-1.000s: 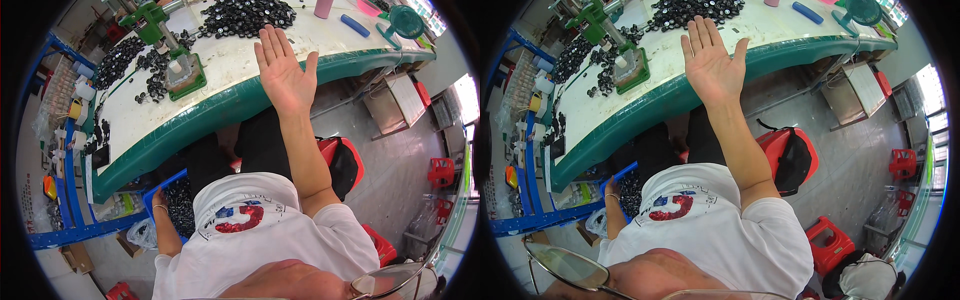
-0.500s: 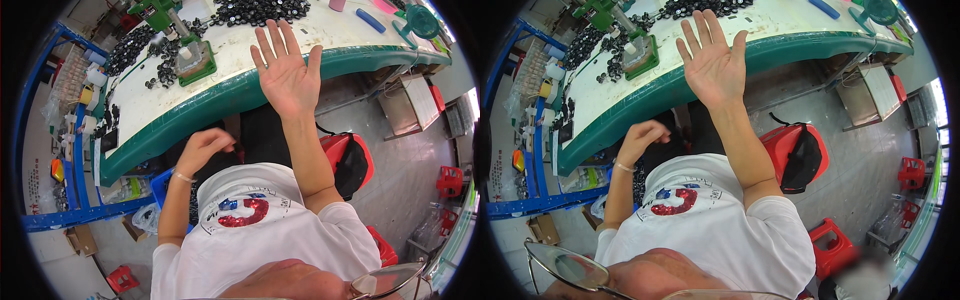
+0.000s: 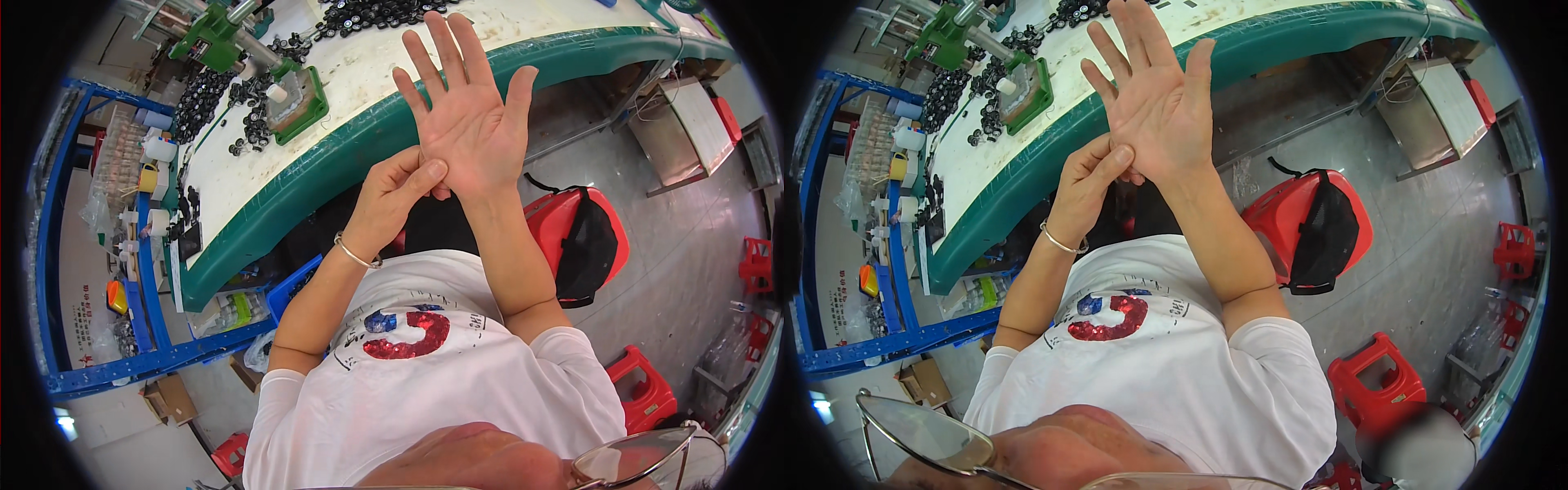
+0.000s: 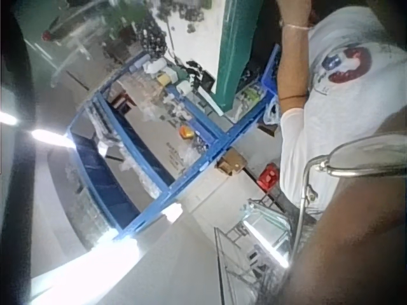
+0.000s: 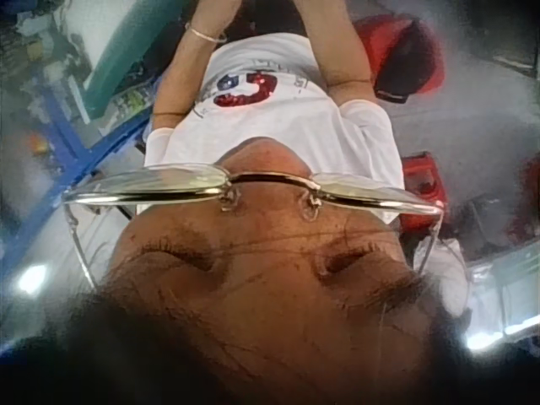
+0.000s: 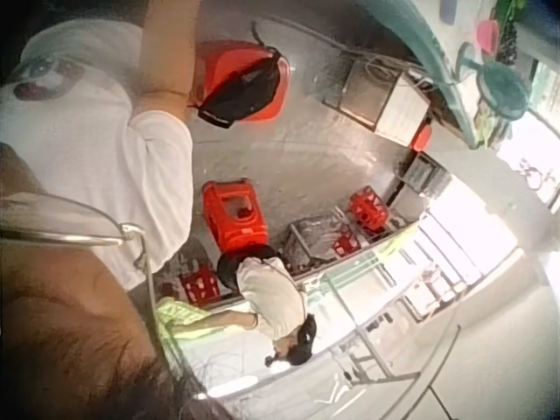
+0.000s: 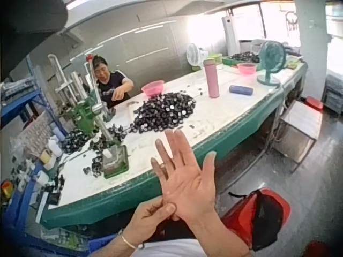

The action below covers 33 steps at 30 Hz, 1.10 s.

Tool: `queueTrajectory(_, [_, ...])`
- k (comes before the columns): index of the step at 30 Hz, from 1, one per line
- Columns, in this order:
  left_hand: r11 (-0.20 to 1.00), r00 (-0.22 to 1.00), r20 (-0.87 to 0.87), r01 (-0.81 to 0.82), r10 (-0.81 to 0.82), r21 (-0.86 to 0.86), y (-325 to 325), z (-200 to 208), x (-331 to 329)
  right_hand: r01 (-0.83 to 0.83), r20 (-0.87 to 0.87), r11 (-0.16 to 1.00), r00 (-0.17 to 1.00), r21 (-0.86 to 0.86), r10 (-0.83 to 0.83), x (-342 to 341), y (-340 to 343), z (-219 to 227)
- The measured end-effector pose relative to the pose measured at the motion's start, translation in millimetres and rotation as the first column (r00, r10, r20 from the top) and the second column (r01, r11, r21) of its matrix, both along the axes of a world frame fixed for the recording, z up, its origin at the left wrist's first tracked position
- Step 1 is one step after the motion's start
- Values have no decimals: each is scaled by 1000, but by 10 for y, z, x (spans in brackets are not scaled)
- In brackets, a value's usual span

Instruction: The person assembles small metal parts using a green manual press machine. They pick up a black circular component and a silver pin, place them into the press, and operate the lever to join them. The finished parts are placed in a pile on the right side of the table.

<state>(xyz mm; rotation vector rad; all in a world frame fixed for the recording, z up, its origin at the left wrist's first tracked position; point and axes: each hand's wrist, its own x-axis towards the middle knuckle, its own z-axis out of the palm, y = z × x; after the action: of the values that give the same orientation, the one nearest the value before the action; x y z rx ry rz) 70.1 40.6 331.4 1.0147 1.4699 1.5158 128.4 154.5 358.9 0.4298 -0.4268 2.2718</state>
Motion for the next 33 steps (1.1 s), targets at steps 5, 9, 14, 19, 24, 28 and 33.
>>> queueTrajectory(5, [998,998,8,60,-60,6,74,-48,-19,-207,-268,970,949,-129,167,21,150,-130])
queueTrajectory(9, [998,997,49,59,-58,-24,158,-72,-16,-372,-453,911,853,-180,259,9,289,-224])
queueTrajectory(14, [995,991,112,79,-72,-57,291,-139,-44,-411,-482,881,836,-236,261,-37,426,-354])
queueTrajectory(19, [994,991,133,39,-25,-106,445,-177,-84,-442,-505,847,825,-295,255,-109,557,-441])
queueTrajectory(24, [992,987,158,-22,42,-127,597,-159,-126,-526,-586,773,769,-355,254,-208,651,-522])
queueTrajectory(28, [991,983,172,-47,68,-125,646,-229,-174,-525,-551,724,799,-447,239,-280,707,-640])
queueTrajectory(33, [983,976,193,-73,105,-166,677,-221,-195,-535,-555,676,802,-507,219,-331,719,-679])
